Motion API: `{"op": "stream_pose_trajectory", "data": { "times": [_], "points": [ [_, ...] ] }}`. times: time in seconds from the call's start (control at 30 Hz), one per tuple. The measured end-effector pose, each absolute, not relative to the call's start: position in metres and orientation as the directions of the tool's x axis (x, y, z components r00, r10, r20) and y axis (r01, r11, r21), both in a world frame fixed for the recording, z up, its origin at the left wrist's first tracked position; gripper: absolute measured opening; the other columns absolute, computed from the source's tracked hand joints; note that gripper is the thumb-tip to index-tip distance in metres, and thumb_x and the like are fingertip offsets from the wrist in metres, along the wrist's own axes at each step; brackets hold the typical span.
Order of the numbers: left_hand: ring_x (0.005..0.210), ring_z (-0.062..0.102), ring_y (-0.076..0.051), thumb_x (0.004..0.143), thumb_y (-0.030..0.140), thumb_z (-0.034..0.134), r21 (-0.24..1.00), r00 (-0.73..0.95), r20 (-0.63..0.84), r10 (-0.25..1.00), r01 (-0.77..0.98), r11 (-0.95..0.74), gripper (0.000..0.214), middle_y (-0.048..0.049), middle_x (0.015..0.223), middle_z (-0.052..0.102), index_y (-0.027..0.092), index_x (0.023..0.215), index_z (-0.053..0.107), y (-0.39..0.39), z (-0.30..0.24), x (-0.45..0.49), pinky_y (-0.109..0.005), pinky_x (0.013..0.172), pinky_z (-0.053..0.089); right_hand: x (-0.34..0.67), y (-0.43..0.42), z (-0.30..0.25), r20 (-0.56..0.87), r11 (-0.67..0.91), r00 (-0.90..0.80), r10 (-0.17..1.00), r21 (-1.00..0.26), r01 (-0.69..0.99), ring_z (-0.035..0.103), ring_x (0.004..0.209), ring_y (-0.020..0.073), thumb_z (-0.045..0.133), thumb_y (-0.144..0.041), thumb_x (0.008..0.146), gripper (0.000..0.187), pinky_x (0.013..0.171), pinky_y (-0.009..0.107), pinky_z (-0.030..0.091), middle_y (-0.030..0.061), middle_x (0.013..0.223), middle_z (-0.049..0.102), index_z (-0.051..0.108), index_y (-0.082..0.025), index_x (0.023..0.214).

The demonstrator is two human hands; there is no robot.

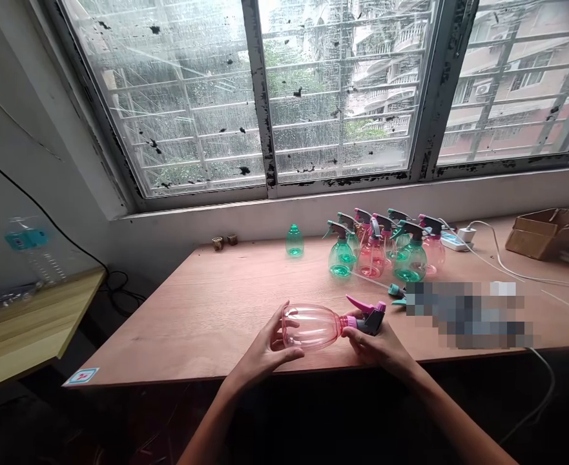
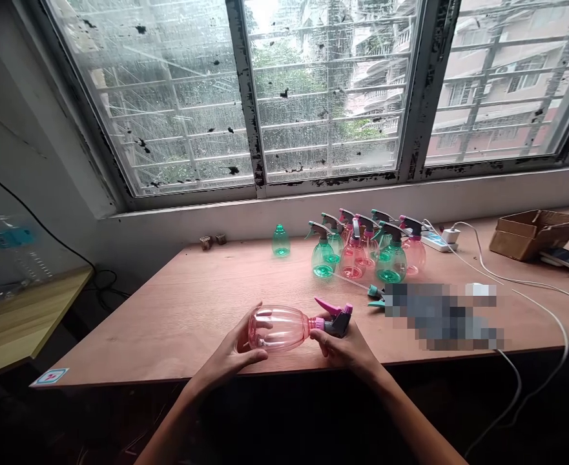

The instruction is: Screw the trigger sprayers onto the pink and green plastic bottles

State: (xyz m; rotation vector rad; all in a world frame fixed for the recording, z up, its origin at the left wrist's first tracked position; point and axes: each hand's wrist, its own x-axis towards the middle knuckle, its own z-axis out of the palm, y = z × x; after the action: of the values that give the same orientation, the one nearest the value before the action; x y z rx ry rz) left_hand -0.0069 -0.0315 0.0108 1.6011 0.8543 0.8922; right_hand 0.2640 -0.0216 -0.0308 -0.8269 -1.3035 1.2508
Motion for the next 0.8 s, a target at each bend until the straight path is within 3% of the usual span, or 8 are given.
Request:
{"op": "stream_pose_trajectory", "data": {
  "times": [0.17,0.33,0.47,0.67,0.8],
  "points": [
    [0.117,0.059,-0.027,0.077,0.024,0.080,0.976,0.484,0.126,0.866,0.097,-0.196,0.107,-0.0096,0.116,0.062,0.029,0.156,0.008,-0.0341,0.0124,-0.0060,-0.049,0.107,0.040,0.2643,-0.0227,-0.0300,0.248,0.216,-0.151,0.957,-0.956,-0.198,0.048,0.042,0.0103,0.079,-0.040,0.080,0.029,0.042,0.024,0.032,-0.0024,0.060,0.063,0.062,-0.019,0.091],
    [0.118,0.059,-0.030,0.077,0.028,0.080,0.974,0.466,0.137,0.874,0.098,-0.205,0.094,-0.0129,0.121,0.063,0.024,0.153,0.024,-0.0321,0.0128,-0.0060,-0.050,0.106,0.044,0.2663,-0.0228,-0.0311,0.247,0.209,-0.215,0.945,-0.961,-0.183,0.051,0.043,0.0119,0.079,-0.040,0.080,0.030,0.043,0.025,0.036,-0.0030,0.054,0.061,0.063,-0.018,0.092],
    [0.129,0.052,-0.032,0.074,0.027,0.083,0.970,0.459,0.167,0.873,0.082,-0.229,0.096,-0.0135,0.145,0.048,0.029,0.152,0.027,-0.0303,0.0105,-0.0046,-0.049,0.110,0.042,0.2676,-0.0214,-0.0323,0.234,0.194,-0.250,0.939,-0.965,-0.177,0.054,0.045,0.0129,0.081,-0.040,0.077,0.034,0.044,0.025,0.040,-0.0029,0.054,0.062,0.064,-0.018,0.097],
    [0.129,0.053,-0.033,0.073,0.026,0.084,0.968,0.458,0.177,0.871,0.076,-0.237,0.108,-0.0150,0.148,0.044,0.033,0.155,0.014,-0.0303,0.0072,-0.0063,-0.053,0.110,0.040,0.2663,-0.0223,-0.0318,0.211,0.174,-0.227,0.951,-0.970,-0.169,0.054,0.044,0.0117,0.086,-0.040,0.071,0.040,0.043,0.024,0.041,-0.0034,0.056,0.063,0.064,-0.018,0.096],
    [0.140,0.039,-0.034,0.081,0.034,0.076,0.970,0.439,0.176,0.881,0.075,-0.231,0.088,-0.0146,0.154,0.037,0.028,0.154,0.025,-0.0295,0.0094,-0.0080,-0.053,0.118,0.029,0.2648,-0.0243,-0.0292,0.201,0.167,-0.232,0.952,-0.973,-0.159,0.054,0.043,0.0116,0.086,-0.039,0.071,0.040,0.042,0.023,0.041,-0.0033,0.054,0.064,0.064,-0.017,0.096]
  ]
}}
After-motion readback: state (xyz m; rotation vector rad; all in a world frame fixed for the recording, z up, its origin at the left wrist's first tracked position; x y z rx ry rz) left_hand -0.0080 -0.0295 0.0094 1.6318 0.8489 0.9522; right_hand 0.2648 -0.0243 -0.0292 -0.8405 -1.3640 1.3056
